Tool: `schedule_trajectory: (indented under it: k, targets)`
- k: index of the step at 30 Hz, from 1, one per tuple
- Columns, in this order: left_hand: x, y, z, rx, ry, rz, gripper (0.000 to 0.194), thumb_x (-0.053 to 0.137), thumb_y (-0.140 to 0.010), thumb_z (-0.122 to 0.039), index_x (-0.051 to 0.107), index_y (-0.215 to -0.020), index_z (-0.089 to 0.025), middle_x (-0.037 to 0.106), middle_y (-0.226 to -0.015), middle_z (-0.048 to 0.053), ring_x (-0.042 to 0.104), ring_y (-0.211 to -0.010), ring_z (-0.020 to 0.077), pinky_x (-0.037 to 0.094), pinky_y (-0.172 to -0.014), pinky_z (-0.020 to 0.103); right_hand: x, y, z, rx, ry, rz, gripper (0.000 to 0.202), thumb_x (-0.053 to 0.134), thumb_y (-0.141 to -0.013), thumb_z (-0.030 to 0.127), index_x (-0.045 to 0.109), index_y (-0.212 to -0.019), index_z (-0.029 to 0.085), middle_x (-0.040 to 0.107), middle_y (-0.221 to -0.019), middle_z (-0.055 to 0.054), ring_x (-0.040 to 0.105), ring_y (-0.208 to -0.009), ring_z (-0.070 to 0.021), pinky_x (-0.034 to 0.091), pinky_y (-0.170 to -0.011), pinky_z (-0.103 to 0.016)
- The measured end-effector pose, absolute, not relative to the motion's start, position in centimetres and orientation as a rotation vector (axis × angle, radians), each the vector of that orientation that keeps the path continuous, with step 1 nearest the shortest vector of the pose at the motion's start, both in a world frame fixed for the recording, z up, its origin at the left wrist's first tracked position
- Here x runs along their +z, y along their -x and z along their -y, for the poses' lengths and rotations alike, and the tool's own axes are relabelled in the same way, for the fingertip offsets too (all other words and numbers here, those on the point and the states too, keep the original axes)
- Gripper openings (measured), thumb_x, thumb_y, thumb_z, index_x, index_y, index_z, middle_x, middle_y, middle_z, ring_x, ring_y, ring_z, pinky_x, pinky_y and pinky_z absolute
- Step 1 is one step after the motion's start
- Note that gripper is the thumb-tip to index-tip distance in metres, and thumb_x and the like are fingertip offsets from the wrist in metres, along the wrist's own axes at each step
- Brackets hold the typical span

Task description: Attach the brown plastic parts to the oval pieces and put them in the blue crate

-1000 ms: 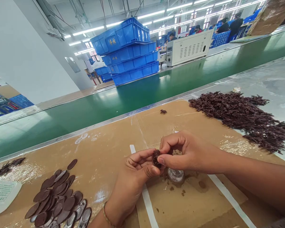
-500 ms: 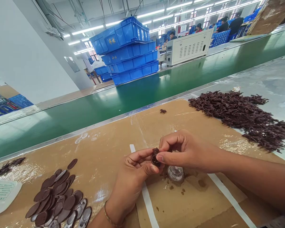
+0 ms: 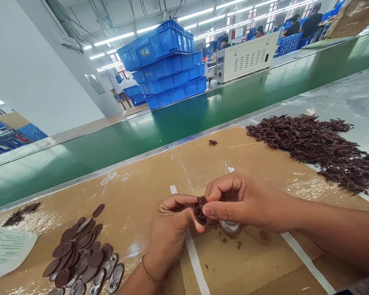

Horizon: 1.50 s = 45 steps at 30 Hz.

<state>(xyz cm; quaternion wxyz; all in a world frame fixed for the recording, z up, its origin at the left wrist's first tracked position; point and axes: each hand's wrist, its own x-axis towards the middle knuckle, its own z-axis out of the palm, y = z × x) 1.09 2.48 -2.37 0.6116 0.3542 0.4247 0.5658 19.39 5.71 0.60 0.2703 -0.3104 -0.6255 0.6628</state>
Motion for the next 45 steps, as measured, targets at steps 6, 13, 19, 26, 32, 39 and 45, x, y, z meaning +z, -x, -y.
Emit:
schedule_trajectory:
  k: [6, 13, 19, 26, 32, 39, 45]
  targets:
    - [-2.49, -1.10, -2.51, 1.335, -0.795, -1.013, 0.022, 0.095, -0.052, -0.017, 0.077, -0.062, -0.021, 0.076, -0.061, 0.000, 0.069, -0.056, 0.0107, 0.056, -0.058, 0.016, 0.47, -19.16, -5.71, 1.734, 0.842, 1.691, 0.033, 0.080, -0.075, 0.047, 0.068, -0.068, 0.017, 0.060, -0.065, 0.000, 0.044, -0.057, -0.0106, 0.032, -0.050, -0.025]
    - [-2.23, -1.30, -2.46, 1.351, -0.788, -1.026, 0.023, 0.092, -0.049, -0.008, 0.076, -0.059, -0.021, 0.075, -0.060, -0.001, 0.068, -0.054, 0.0099, 0.055, -0.056, 0.014, 0.53, -19.04, -5.69, 1.724, 0.786, 1.704, 0.032, 0.079, -0.077, 0.046, 0.070, -0.068, 0.017, 0.062, -0.067, 0.000, 0.042, -0.056, -0.0095, 0.030, -0.049, -0.025]
    - [-2.17, -1.28, -2.41, 1.353, -0.791, -1.033, 0.023, 0.090, -0.049, -0.005, 0.076, -0.058, -0.021, 0.076, -0.060, -0.001, 0.068, -0.055, 0.0088, 0.054, -0.055, 0.011, 0.58, -18.95, -5.64, 1.738, 0.743, 1.707, 0.035, 0.076, -0.080, 0.049, 0.070, -0.069, 0.016, 0.063, -0.067, -0.001, 0.040, -0.055, -0.0089, 0.028, -0.049, -0.026]
    - [-2.28, -1.36, -2.51, 1.350, -0.791, -1.020, 0.023, 0.091, -0.050, -0.006, 0.076, -0.060, -0.020, 0.074, -0.058, -0.001, 0.066, -0.051, 0.0081, 0.054, -0.054, 0.012, 0.50, -18.91, -5.68, 1.728, 0.760, 1.685, 0.031, 0.080, -0.077, 0.044, 0.071, -0.067, 0.017, 0.061, -0.064, 0.000, 0.041, -0.055, -0.0090, 0.030, -0.048, -0.025]
    - [-2.12, -1.31, -2.47, 1.342, -0.793, -1.021, 0.022, 0.091, -0.052, -0.007, 0.076, -0.060, -0.021, 0.075, -0.059, -0.002, 0.066, -0.050, 0.0077, 0.055, -0.056, 0.013, 0.56, -19.00, -5.51, 1.736, 0.797, 1.678, 0.032, 0.081, -0.076, 0.045, 0.069, -0.067, 0.017, 0.062, -0.065, 0.000, 0.042, -0.055, -0.0093, 0.030, -0.048, -0.025]
    - [-2.37, -1.14, -2.46, 1.341, -0.802, -1.038, 0.022, 0.092, -0.050, -0.008, 0.076, -0.059, -0.021, 0.076, -0.061, -0.002, 0.068, -0.055, 0.0081, 0.055, -0.057, 0.012, 0.45, -18.89, -5.61, 1.729, 0.786, 1.683, 0.031, 0.080, -0.077, 0.046, 0.072, -0.069, 0.017, 0.062, -0.065, 0.000, 0.041, -0.055, -0.0093, 0.029, -0.048, -0.024]
    - [-2.29, -1.29, -2.44, 1.344, -0.805, -1.025, 0.022, 0.093, -0.050, -0.010, 0.076, -0.059, -0.021, 0.074, -0.057, -0.001, 0.067, -0.054, 0.0084, 0.054, -0.057, 0.012, 0.35, -18.87, -5.54, 1.739, 0.787, 1.676, 0.032, 0.080, -0.077, 0.047, 0.073, -0.071, 0.016, 0.065, -0.067, -0.001, 0.039, -0.054, -0.0081, 0.028, -0.046, -0.024]
